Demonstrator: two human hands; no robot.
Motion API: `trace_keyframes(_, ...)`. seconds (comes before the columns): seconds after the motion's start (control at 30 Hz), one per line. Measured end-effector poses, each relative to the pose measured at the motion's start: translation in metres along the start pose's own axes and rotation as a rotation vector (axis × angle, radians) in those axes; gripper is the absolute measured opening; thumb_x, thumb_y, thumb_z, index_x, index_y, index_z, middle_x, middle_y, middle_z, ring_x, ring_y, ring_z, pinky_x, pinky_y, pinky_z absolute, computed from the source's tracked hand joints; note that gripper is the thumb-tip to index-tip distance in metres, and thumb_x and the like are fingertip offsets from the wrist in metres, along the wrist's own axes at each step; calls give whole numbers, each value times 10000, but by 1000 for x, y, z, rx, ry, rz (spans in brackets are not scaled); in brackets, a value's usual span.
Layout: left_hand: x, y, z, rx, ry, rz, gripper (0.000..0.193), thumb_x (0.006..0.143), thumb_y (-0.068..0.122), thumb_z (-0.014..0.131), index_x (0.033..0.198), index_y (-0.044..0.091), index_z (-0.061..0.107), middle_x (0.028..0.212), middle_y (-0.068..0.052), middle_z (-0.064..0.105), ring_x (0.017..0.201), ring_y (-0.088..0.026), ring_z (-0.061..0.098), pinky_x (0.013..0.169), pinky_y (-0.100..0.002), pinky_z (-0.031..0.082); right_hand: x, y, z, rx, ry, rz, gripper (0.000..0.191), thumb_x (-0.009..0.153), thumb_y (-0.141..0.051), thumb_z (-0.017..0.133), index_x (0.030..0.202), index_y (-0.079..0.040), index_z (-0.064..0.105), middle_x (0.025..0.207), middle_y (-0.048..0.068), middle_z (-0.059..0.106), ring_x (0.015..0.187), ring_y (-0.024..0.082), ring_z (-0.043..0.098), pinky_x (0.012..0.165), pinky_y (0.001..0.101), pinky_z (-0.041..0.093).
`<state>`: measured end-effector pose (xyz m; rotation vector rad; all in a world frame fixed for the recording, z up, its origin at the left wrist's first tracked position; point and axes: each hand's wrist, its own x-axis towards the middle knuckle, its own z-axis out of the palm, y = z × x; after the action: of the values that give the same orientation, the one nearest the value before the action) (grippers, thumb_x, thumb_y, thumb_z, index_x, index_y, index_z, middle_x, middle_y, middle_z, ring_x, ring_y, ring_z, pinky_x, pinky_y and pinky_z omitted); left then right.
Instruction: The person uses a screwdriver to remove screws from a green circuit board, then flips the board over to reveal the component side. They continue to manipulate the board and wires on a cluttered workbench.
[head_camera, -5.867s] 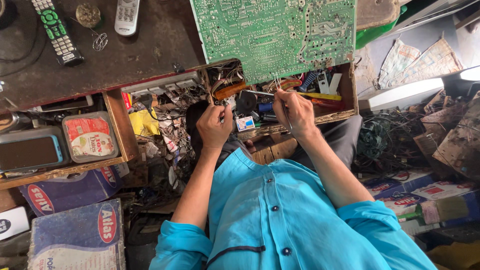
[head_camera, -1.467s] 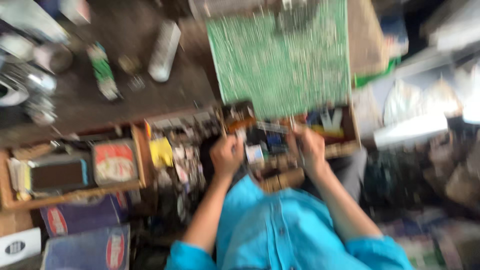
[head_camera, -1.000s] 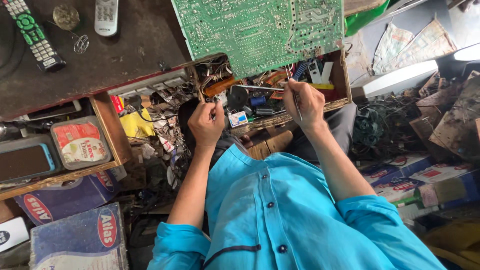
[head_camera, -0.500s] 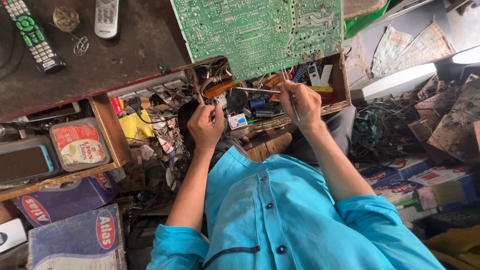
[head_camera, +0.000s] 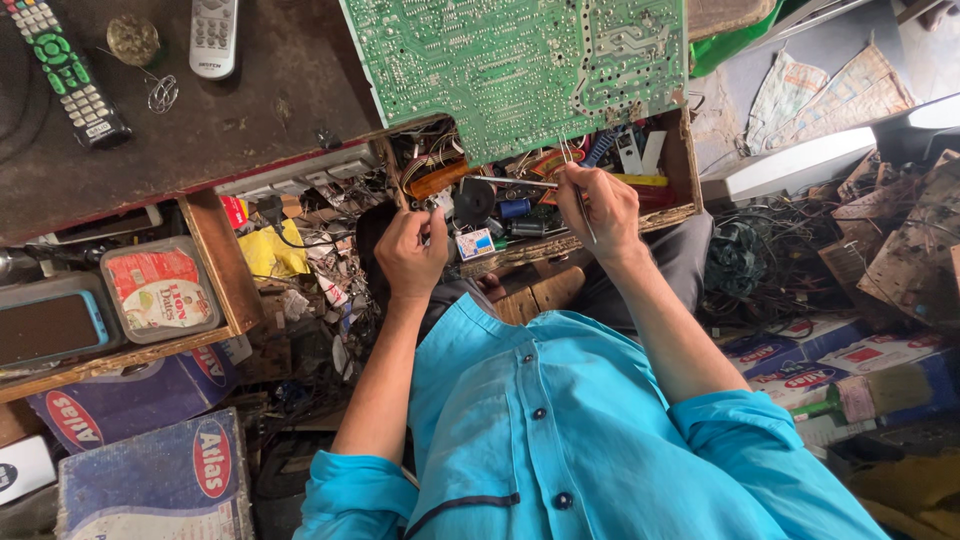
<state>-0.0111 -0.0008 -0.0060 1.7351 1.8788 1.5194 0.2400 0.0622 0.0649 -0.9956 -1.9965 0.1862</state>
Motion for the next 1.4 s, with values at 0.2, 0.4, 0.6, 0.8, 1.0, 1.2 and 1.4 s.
trace_keyframes(0.2, 0, 0, 0, -13, -1, -14, 236, 939, 148, 780, 790, 55, 622, 706, -47, 619, 601, -194, 636, 543, -313, 477, 1, 3, 2, 6, 1, -23, 235, 912, 129, 762, 1036, 12, 600, 864, 126, 703, 741, 241, 719, 659, 327, 557)
trace_keyframes(0.4, -12, -12, 3, 45, -34, 14, 228, 923, 139, 763, 773, 57, 612, 709, -107, 596, 635, -297, 621, 574, -386, 472, -20, 15, 3, 751, -39, 565, 287, 1094, -186, 624, 867, -10, 614, 705, 61, 607, 594, 155, 570, 758, 323, 586)
trace_keyframes(0.6, 0, -9, 8, 38, -1, 14, 243, 859, 159, 753, 698, 64, 597, 672, -127, 602, 634, -344, 646, 564, -412, 501, -23, 29, 15, 683, -156, 690, 324, 1036, -232, 546, 1092, 2, 763, 720, 43, 718, 507, 94, 534, 460, 222, 396)
trace_keyframes(0.8, 3, -1, 7, -16, 61, -29, 229, 843, 159, 777, 706, 63, 621, 643, -65, 623, 547, -258, 655, 495, -351, 500, -20, 35, 16, 69, -59, 75, 240, 832, 7, 747, 1044, -8, 637, 777, 103, 700, 646, 211, 713, 549, 315, 565)
trace_keyframes(1.0, 4, 2, 5, -24, 40, -40, 236, 850, 160, 782, 706, 57, 625, 648, -58, 630, 544, -240, 654, 486, -343, 495, -17, 33, 11, 81, -88, 139, 249, 819, 2, 746, 1046, -3, 644, 810, 118, 728, 669, 237, 733, 561, 332, 565)
trace_keyframes(1.2, 5, 4, 4, -37, 44, -43, 228, 854, 158, 775, 708, 57, 632, 653, -45, 638, 546, -209, 659, 488, -325, 498, -13, 29, 10, 68, -68, 70, 240, 832, 2, 747, 1044, 1, 634, 835, 120, 733, 688, 233, 735, 600, 333, 564)
trace_keyframes(1.4, 3, -1, 6, -17, 35, -50, 237, 850, 153, 774, 699, 57, 620, 642, -40, 634, 536, -197, 655, 482, -321, 493, -12, 26, 11, 108, -44, 114, 209, 848, 10, 732, 1033, 2, 636, 849, 121, 746, 697, 215, 747, 593, 322, 571)
